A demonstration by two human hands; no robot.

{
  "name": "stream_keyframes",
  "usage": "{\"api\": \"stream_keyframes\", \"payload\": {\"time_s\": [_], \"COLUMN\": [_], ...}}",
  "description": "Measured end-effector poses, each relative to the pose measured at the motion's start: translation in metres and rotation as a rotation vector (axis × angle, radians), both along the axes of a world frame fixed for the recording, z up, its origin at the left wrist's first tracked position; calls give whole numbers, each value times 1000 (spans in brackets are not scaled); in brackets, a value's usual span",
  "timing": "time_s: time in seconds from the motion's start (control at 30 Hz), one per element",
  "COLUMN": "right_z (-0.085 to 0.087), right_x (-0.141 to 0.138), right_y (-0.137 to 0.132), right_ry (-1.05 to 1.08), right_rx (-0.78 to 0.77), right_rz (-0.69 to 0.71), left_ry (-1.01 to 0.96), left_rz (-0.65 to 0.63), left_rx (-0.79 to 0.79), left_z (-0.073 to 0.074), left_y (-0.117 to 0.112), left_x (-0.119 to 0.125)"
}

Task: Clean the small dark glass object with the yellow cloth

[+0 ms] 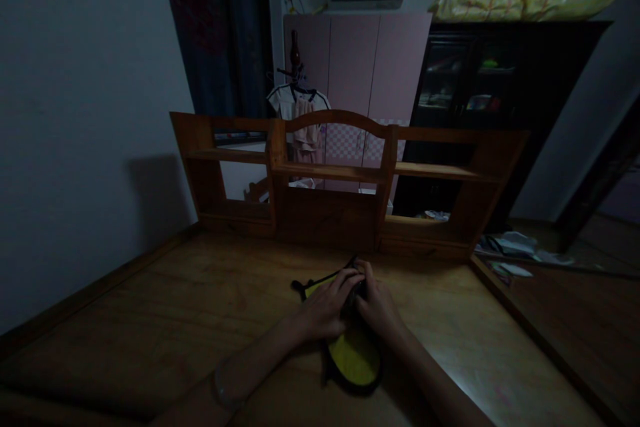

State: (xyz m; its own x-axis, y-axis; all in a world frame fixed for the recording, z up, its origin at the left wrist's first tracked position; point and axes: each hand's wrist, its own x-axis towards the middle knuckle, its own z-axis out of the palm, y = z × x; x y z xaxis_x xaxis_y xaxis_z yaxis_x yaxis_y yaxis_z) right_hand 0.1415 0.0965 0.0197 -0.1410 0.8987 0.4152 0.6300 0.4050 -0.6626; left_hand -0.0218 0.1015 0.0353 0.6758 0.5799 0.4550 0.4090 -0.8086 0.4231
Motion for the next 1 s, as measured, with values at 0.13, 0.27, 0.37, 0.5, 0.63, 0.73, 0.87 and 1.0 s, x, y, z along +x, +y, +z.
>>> {"api": "stream_keyframes", "payload": {"time_s": [0.13,0.27,0.37,0.5,0.63,0.73,0.87,1.0], "right_z": [0,-3,-4,-4,-4,-4,-3,-1], "right_x": [0,1,1,2,2,1,0,0], "right_y": [0,3,4,3,3,3,2,1], "right_ry": [-18,-15,-18,7,32,44,41,35], "right_rx": [-16,-7,9,14,5,-1,17,21], "right_rz": [-16,-13,-8,25,34,40,39,37], "left_ry": [10,9,18,18,8,12,8,-2], "left_rz": [7,10,11,5,1,-1,0,10], "left_rx": [-5,-10,-17,-20,-14,-13,-3,12], "left_z": [1,2,2,3,3,2,2,2], "left_y": [-1,-1,-1,-2,-2,-1,-1,-2], "left_x": [0,0,-1,-1,-1,-1,-1,0]}}
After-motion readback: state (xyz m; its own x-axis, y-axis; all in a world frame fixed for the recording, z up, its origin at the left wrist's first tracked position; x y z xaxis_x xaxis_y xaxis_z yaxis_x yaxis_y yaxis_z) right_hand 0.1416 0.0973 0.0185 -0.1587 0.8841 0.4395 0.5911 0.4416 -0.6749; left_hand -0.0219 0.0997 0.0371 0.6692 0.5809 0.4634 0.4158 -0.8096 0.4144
